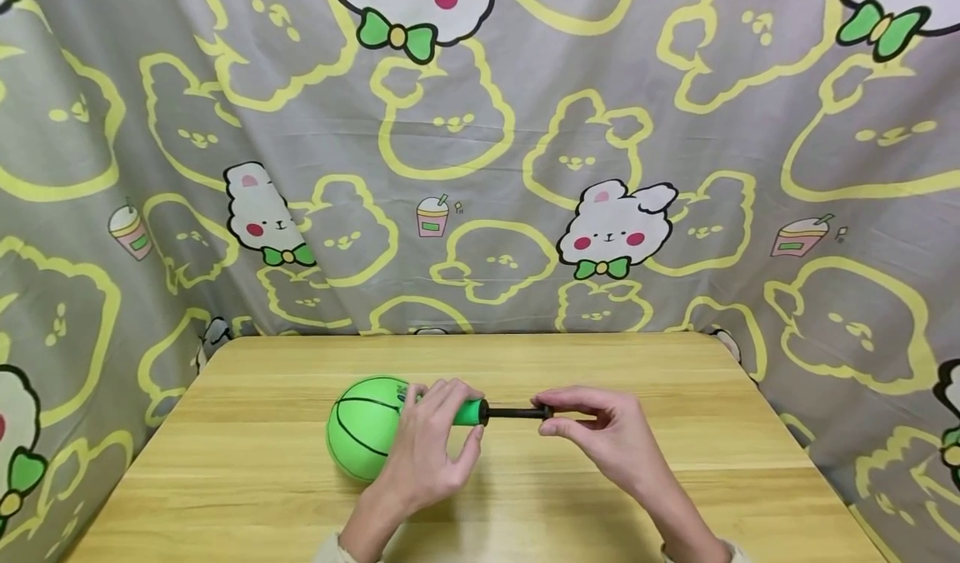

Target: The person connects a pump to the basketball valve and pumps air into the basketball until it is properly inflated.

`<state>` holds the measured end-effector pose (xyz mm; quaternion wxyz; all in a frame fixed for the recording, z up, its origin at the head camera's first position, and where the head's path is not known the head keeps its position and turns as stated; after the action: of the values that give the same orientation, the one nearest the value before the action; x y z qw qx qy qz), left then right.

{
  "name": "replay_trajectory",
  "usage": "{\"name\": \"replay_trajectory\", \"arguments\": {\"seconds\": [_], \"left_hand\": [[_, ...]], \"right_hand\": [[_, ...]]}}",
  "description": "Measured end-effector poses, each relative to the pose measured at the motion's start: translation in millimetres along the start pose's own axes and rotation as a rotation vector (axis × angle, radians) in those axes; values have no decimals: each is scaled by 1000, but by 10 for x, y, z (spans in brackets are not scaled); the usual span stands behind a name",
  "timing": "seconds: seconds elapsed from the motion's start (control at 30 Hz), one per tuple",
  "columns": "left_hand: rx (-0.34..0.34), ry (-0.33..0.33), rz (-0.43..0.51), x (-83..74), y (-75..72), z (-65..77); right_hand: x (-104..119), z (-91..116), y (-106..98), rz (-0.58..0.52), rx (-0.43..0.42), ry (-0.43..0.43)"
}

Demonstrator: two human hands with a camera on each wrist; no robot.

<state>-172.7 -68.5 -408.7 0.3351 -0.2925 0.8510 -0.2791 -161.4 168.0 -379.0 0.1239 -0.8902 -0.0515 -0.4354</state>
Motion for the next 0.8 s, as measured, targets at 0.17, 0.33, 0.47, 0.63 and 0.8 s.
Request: {"name": "replay_trajectory", "arguments": {"seconds": [0.17,0.33,0.47,0.63,0.8], "left_hand": [[30,4,-19,-27,24,8],[40,15,-30,-53,55,25],[47,24,-24,-71,67,34],[55,31,-2,-74,58,39],[84,36,22,-71,61,25]], "right_hand": [[-103,16,159,-27,-18,30],[-175,32,291,-40,-32,58],[-187,39,365,-25,-22,60],[-143,25,369,-8,-14,89],[-63,17,310,2,7,116]]}}
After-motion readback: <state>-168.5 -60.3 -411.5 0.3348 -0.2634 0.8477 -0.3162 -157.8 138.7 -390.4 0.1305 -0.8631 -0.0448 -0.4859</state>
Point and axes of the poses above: each hand's wrist, its own z-axis away from the middle knuckle, its own y-axis out of the palm, x = y × z, the point moved 3 cm from there along -z, towards the middle knuckle, and after that the axes turned 8 degrees about -y, right-handed, at the moved point
